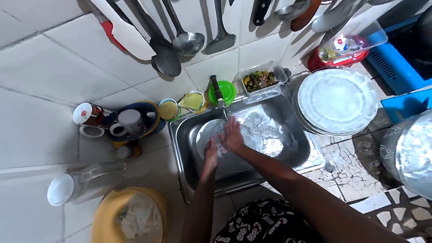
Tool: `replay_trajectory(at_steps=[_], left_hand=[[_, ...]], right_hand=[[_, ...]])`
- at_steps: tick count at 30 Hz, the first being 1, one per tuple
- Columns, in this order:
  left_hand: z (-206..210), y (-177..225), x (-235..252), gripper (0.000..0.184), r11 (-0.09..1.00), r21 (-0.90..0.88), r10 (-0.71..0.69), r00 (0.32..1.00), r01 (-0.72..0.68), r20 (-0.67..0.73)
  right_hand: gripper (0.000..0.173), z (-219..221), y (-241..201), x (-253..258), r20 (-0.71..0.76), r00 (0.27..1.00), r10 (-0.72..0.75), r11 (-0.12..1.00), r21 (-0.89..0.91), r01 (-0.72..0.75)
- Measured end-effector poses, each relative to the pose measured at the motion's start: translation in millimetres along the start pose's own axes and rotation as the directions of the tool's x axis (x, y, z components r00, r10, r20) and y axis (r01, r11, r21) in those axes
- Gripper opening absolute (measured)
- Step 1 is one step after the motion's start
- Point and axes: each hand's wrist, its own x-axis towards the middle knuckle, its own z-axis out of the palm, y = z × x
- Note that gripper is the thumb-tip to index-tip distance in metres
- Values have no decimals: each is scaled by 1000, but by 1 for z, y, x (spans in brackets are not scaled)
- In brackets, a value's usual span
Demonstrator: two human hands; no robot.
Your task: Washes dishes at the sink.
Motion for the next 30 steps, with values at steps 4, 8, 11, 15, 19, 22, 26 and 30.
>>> replay_trajectory(at_steps=[4,8,11,15,19,22,26,30], left_hand=[[-2,-9,13,58,1000,22,7,1000,-7,6],[-3,-9,13,60,997,-76,-19,997,25,75],[0,-10,14,61,983,-176,-34,991,56,127],[8,-15,18,55,1000,-12,19,999,-18,47],[3,-13,20,64,996,-84,3,1000,-1,29],[1,-10,18,60,970,-238,-32,996,51,82],[11,-13,20,59,987,-159,-21,998,29,54],[16,-11,25,60,987,-160,-14,1000,12,-10]], right_hand=[[64,-2,9,-25,230,792,-565,819,36,573],[69,-31,48,-1,276,846,-455,875,-37,483],[80,-19,58,14,-130,978,-163,975,-171,139],[76,-13,26,3,112,968,-223,966,-106,235],[68,-30,45,15,207,843,-497,848,-92,522],[77,-21,59,20,-183,964,-191,972,-175,159],[78,0,16,13,-155,985,74,995,-56,-83],[62,7,-14,-27,75,945,-317,947,71,312]])
